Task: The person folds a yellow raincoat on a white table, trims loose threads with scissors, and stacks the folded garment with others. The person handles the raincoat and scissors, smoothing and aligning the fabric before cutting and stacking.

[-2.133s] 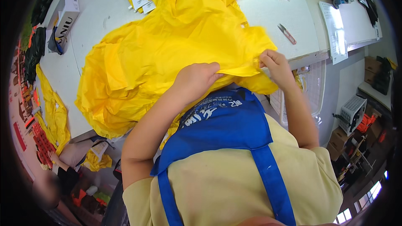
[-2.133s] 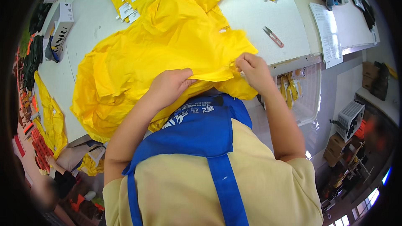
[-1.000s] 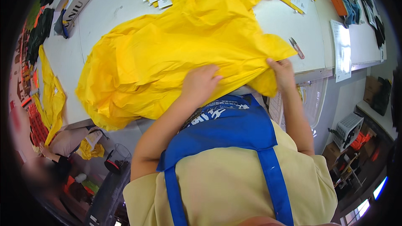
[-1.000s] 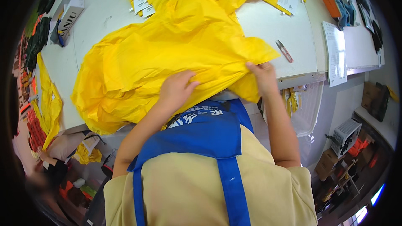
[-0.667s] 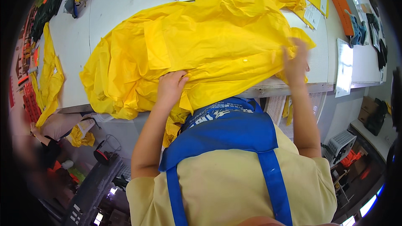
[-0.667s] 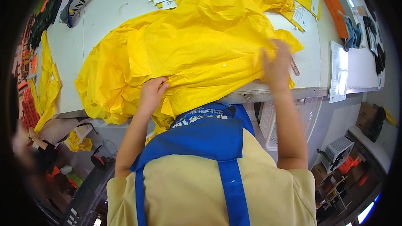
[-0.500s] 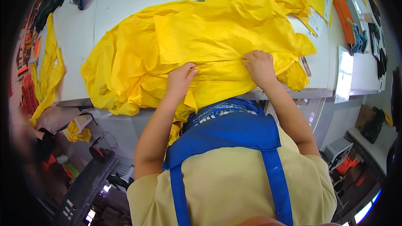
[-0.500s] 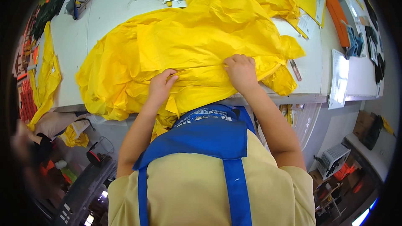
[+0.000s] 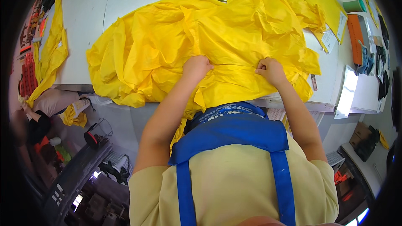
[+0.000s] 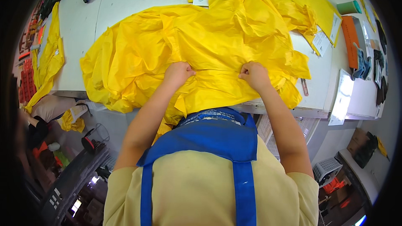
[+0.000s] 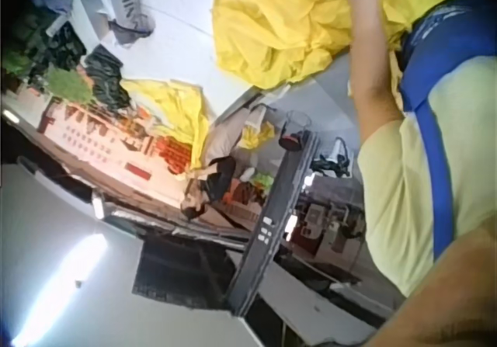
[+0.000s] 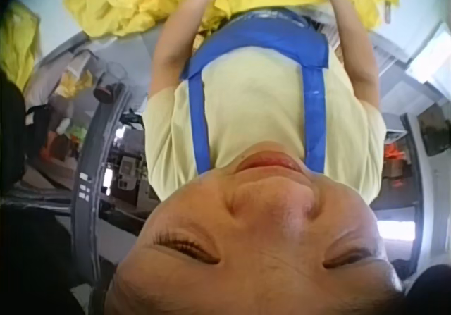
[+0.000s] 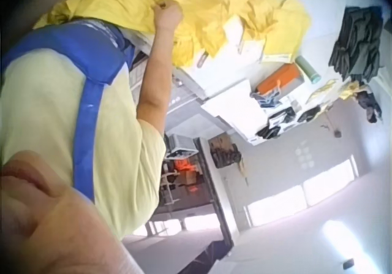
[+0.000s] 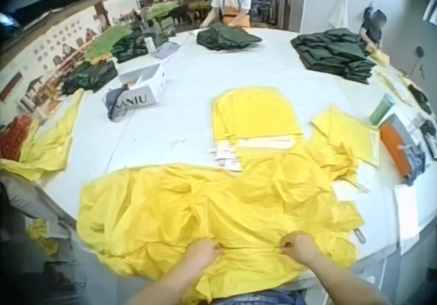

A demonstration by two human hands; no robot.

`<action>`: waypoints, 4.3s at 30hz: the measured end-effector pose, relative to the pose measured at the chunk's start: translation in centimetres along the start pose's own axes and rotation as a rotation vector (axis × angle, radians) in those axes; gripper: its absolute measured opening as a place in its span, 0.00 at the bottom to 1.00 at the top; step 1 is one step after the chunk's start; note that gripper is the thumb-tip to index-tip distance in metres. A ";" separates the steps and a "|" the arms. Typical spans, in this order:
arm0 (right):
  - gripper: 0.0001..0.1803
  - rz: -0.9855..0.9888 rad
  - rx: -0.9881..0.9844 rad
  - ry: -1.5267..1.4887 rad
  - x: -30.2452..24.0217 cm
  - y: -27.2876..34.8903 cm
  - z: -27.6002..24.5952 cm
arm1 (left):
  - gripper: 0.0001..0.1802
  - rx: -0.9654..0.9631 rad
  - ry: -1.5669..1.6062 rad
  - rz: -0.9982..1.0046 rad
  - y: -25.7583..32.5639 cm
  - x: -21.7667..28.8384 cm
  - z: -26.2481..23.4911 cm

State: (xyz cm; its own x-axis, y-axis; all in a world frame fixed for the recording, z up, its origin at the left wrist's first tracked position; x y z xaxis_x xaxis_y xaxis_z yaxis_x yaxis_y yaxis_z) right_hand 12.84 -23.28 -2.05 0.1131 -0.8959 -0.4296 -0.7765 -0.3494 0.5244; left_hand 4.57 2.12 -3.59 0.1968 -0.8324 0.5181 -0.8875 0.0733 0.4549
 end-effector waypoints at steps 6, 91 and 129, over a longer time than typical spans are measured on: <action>0.10 0.074 -0.083 -0.004 0.3 -0.3 0.7 | 0.15 -0.025 -0.012 -0.019 -0.8 -0.3 0.2; 0.11 -0.445 -0.098 -0.130 -31.1 -2.7 17.8 | 0.15 0.575 0.436 -0.395 20.1 -20.0 -13.3; 0.06 -1.564 0.092 0.517 -42.8 10.3 21.5 | 0.05 0.731 1.453 -0.176 22.2 -23.7 -9.8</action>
State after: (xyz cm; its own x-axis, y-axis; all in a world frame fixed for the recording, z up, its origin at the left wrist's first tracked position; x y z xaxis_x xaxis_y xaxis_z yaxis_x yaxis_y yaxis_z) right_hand -13.35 17.33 5.95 0.9395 0.2903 -0.1818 0.2526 -0.9456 -0.2050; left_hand -15.73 28.86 1.28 0.1395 0.4157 0.8987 -0.7265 -0.5737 0.3782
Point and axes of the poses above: each hand's wrist, its own y-axis away from the middle knuckle, its own z-axis out of the palm, x = y × z, the point moved 7 cm from there along -y, towards the middle knuckle, and after that the axes turned 9 degrees about z, right-handed, at the moved point
